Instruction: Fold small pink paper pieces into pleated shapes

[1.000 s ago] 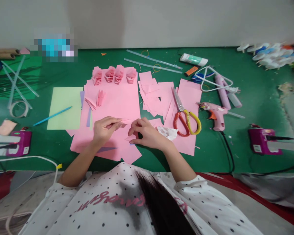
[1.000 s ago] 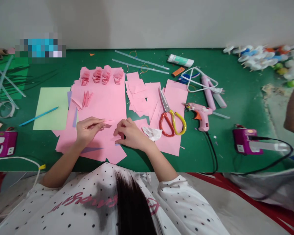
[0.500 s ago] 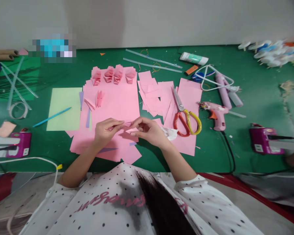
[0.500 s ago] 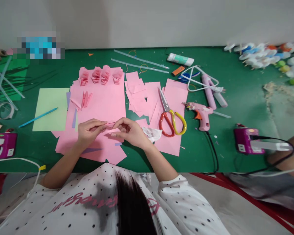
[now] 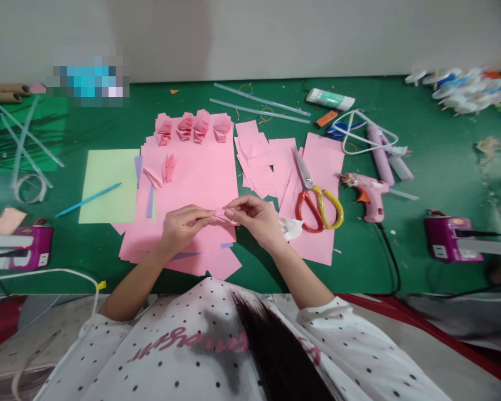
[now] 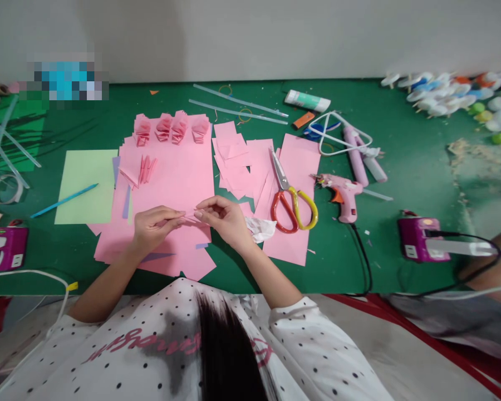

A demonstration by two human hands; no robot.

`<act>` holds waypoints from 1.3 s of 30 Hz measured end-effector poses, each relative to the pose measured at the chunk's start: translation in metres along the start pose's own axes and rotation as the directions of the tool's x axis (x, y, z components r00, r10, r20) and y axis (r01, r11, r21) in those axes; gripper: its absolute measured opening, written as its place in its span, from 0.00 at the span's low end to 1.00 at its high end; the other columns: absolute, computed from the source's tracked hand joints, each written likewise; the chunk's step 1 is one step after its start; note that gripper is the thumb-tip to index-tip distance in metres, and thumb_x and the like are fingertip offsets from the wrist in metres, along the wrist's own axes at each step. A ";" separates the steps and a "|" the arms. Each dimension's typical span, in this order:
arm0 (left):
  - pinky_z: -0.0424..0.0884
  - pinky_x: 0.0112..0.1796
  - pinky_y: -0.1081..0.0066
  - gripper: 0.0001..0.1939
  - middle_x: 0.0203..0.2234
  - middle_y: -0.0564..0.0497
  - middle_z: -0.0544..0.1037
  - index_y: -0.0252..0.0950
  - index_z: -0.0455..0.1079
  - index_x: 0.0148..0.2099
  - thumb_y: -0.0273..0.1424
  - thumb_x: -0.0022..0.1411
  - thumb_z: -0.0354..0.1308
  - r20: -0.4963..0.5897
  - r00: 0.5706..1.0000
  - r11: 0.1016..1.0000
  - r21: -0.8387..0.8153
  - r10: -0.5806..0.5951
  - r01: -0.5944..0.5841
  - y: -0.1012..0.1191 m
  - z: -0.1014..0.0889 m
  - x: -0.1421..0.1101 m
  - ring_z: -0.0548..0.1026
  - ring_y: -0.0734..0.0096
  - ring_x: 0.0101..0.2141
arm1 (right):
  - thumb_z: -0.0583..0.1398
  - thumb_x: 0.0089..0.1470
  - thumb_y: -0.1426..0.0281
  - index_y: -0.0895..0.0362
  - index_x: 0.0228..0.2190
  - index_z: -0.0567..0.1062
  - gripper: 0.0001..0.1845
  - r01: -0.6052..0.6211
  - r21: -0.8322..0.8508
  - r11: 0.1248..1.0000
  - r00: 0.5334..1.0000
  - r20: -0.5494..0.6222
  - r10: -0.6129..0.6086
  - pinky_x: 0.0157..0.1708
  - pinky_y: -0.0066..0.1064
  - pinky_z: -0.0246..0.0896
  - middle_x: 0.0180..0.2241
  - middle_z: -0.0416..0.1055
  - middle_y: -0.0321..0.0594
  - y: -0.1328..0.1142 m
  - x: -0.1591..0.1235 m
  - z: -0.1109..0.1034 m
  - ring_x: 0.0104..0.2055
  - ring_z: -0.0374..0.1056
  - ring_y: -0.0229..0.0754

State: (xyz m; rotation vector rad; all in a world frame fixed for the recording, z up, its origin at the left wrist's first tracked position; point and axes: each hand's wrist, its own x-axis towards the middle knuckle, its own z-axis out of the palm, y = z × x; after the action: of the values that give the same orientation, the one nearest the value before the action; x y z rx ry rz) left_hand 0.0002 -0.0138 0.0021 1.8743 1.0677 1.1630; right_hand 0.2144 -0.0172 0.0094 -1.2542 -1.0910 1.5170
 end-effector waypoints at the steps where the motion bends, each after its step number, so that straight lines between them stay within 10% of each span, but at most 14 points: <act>1: 0.80 0.35 0.73 0.06 0.33 0.49 0.86 0.39 0.83 0.41 0.31 0.61 0.69 0.004 1.000 1.000 0.002 0.010 -0.010 0.000 0.000 0.000 0.82 0.72 0.31 | 0.73 0.46 0.55 0.54 0.33 0.79 0.18 -0.006 0.006 1.000 1.000 -0.003 0.006 0.27 0.30 0.65 0.28 0.73 0.35 0.000 0.000 0.001 0.27 0.65 0.36; 15: 0.80 0.34 0.73 0.06 0.32 0.49 0.86 0.40 0.83 0.41 0.30 0.60 0.70 -0.011 0.999 0.999 0.008 0.045 -0.045 0.005 0.001 0.002 0.83 0.72 0.30 | 0.73 0.45 0.57 0.54 0.36 0.78 0.20 -0.020 0.061 0.998 1.000 0.012 0.020 0.32 0.29 0.68 0.28 0.74 0.33 0.010 0.002 0.011 0.29 0.67 0.34; 24: 0.80 0.31 0.73 0.06 0.32 0.48 0.85 0.39 0.83 0.39 0.34 0.59 0.71 0.076 0.988 0.973 -0.180 -0.133 0.145 0.001 -0.003 0.001 0.83 0.70 0.30 | 0.71 0.49 0.53 0.55 0.37 0.78 0.21 -0.125 0.163 0.979 0.964 0.254 0.080 0.37 0.37 0.76 0.29 0.79 0.37 0.006 0.001 0.012 0.31 0.77 0.40; 31: 0.80 0.34 0.74 0.16 0.36 0.46 0.85 0.37 0.81 0.47 0.39 0.59 0.70 0.111 0.970 0.967 -0.113 -0.217 0.229 0.000 -0.003 0.002 0.83 0.68 0.33 | 0.69 0.53 0.55 0.53 0.36 0.80 0.16 0.204 -0.214 0.955 0.976 -0.025 -0.215 0.31 0.33 0.71 0.30 0.79 0.38 0.008 -0.008 0.011 0.29 0.73 0.39; 39: 0.75 0.29 0.76 0.09 0.33 0.48 0.84 0.38 0.81 0.39 0.38 0.62 0.67 0.084 0.990 0.993 -0.027 -0.114 0.117 0.003 -0.003 0.006 0.78 0.74 0.29 | 0.64 0.59 0.57 0.50 0.37 0.81 0.12 0.377 -0.455 0.806 0.915 0.047 -0.402 0.37 0.36 0.74 0.34 0.81 0.41 0.012 -0.009 0.009 0.35 0.76 0.44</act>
State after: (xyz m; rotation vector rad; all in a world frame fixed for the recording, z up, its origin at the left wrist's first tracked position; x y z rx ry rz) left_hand -0.0005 -0.0093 0.0076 1.7948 1.0905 1.0230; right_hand 0.2058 -0.0299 0.0012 -1.2607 -1.6233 0.9343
